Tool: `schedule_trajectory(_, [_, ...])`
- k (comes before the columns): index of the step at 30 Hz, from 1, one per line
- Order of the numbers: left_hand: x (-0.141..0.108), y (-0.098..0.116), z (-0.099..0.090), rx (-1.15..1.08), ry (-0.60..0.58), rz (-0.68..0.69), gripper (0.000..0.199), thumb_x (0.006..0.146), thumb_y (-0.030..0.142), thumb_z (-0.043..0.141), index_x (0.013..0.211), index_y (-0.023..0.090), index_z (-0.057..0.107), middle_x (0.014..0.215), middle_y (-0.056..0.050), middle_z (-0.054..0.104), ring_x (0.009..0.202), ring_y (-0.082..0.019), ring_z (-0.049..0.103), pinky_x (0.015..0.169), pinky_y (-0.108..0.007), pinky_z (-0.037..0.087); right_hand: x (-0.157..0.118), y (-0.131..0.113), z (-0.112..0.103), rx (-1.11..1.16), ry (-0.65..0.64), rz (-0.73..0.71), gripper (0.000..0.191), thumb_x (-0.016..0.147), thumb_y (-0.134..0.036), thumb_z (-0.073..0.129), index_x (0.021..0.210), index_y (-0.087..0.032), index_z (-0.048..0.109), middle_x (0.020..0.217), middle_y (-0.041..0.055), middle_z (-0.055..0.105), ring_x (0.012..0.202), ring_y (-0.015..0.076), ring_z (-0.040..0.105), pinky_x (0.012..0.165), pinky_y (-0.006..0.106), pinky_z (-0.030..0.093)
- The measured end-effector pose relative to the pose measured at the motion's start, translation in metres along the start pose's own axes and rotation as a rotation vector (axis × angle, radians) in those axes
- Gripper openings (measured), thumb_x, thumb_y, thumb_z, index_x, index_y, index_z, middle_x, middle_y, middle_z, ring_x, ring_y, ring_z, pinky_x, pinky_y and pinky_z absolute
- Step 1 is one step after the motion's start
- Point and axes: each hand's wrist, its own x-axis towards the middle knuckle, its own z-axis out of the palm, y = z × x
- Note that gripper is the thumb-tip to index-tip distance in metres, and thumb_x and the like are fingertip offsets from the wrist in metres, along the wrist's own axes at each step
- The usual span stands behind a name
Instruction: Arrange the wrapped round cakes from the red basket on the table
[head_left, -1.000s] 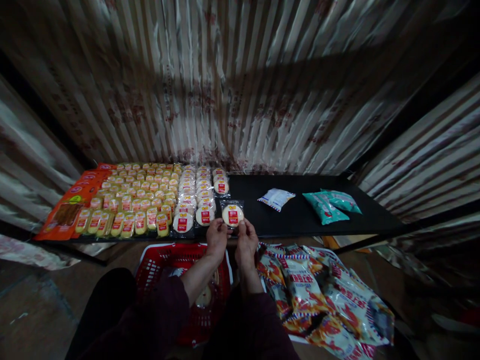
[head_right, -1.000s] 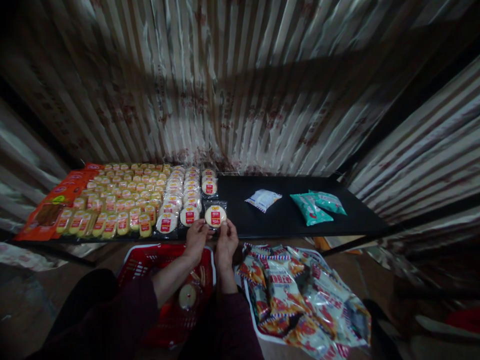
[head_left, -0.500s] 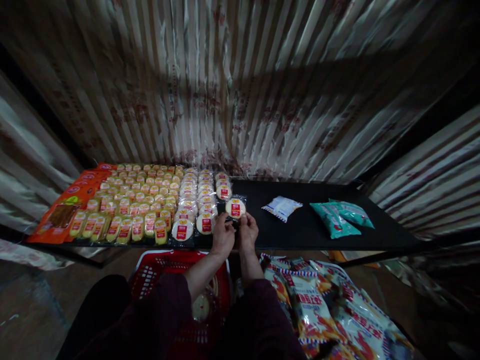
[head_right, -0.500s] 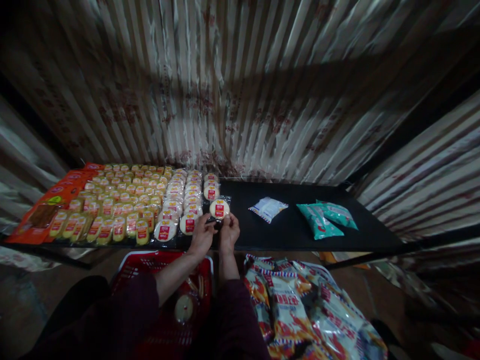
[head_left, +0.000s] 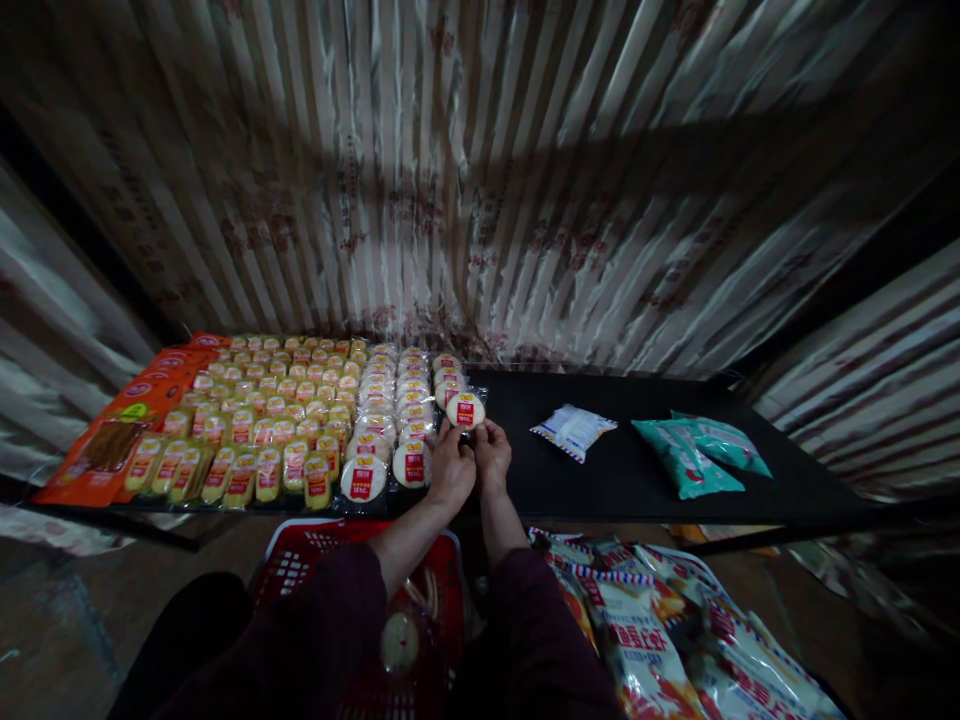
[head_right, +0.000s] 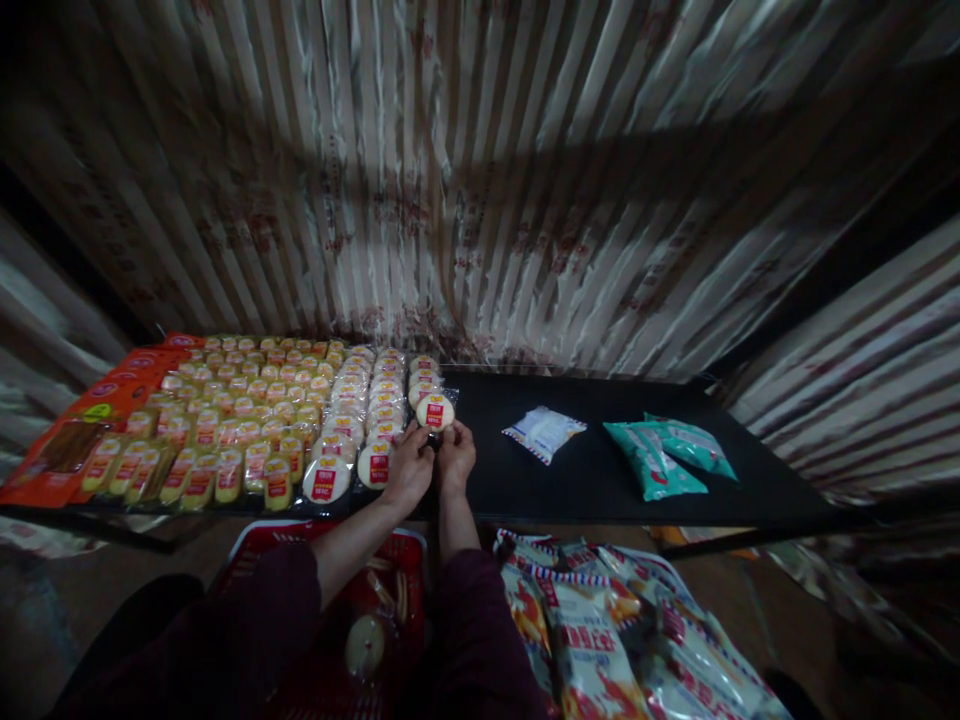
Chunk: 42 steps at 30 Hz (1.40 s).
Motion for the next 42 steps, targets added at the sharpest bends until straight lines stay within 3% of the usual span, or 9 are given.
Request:
schedule_trajectory(6, [0.002, 0.018, -0.003, 0.376, -0.122, -0.038, 0.041, 0.081, 0.008, 0.045, 0.117, 0.018, 0.060, 0.139, -0.007, 0.050, 0.127, -0.020, 0.047, 0.111, -0.035, 0.030, 0.008, 0.000, 0.007, -0.179, -0.079, -0.077, 0.040, 0.071, -0.041, 0.052, 0.098, -0.015, 0.064, 0.088, 0.0088, 0.071, 0.073, 0.0184, 0.064, 0.072, 0.030, 0.049])
schedule_trajectory(12, [0.004, 0.034, -0.005, 0.549, -0.209, -0.095, 0.043, 0.086, 0.014, 0.042, 0.127, 0.012, 0.054, 0.141, -0.013, 0.048, 0.138, -0.020, 0.033, 0.116, -0.033, 0.019, 0.015, 0.004, 0.008, -0.333, -0.152, -0.083, 0.034, 0.075, -0.037, 0.048, 0.098, -0.017, 0.062, 0.094, 0.0092, 0.072, 0.082, 0.0193, 0.066, 0.077, 0.029, 0.050])
schedule_trajectory(18, [0.010, 0.032, -0.001, 0.603, -0.251, -0.127, 0.040, 0.087, 0.017, 0.041, 0.124, 0.015, 0.056, 0.144, -0.013, 0.044, 0.140, -0.022, 0.029, 0.115, -0.041, 0.017, 0.019, 0.002, 0.007, -0.422, -0.192, -0.109, 0.032, 0.080, -0.034, 0.046, 0.103, -0.017, 0.060, 0.098, 0.0085, 0.071, 0.086, 0.0184, 0.066, 0.079, 0.028, 0.049])
schedule_trajectory(22, [0.014, 0.026, 0.001, 0.580, -0.232, -0.106, 0.040, 0.087, 0.015, 0.041, 0.123, 0.015, 0.057, 0.142, -0.013, 0.046, 0.137, -0.021, 0.034, 0.114, -0.037, 0.022, 0.016, -0.008, 0.006, -0.635, -0.201, -0.134, 0.031, 0.083, -0.030, 0.046, 0.111, -0.021, 0.058, 0.101, 0.0056, 0.069, 0.089, 0.0181, 0.063, 0.080, 0.028, 0.046])
schedule_trajectory(27, [0.014, 0.025, 0.000, 0.574, -0.238, -0.081, 0.039, 0.087, 0.014, 0.040, 0.120, 0.013, 0.060, 0.138, -0.014, 0.051, 0.135, -0.021, 0.038, 0.112, -0.034, 0.025, 0.007, -0.015, 0.003, -0.870, -0.192, -0.221, 0.038, 0.083, -0.025, 0.048, 0.118, -0.019, 0.057, 0.110, 0.0115, 0.062, 0.101, 0.0238, 0.054, 0.083, 0.032, 0.042])
schedule_trajectory(35, [0.018, 0.023, 0.002, 0.595, -0.185, -0.091, 0.031, 0.087, 0.015, 0.040, 0.105, 0.019, 0.065, 0.129, -0.010, 0.057, 0.122, -0.021, 0.050, 0.106, -0.038, 0.033, 0.003, -0.014, 0.004, -0.905, -0.217, -0.246, 0.041, 0.084, -0.026, 0.047, 0.125, -0.022, 0.053, 0.112, 0.0090, 0.058, 0.101, 0.0236, 0.049, 0.084, 0.030, 0.039])
schedule_trajectory(42, [0.018, 0.022, 0.003, 0.622, -0.187, -0.101, 0.028, 0.086, 0.013, 0.041, 0.102, 0.019, 0.064, 0.132, -0.010, 0.054, 0.124, -0.020, 0.048, 0.107, -0.037, 0.032, 0.005, -0.012, 0.004, -0.904, -0.223, -0.247, 0.041, 0.083, -0.024, 0.048, 0.123, -0.021, 0.053, 0.111, 0.0083, 0.059, 0.101, 0.0226, 0.049, 0.084, 0.029, 0.038])
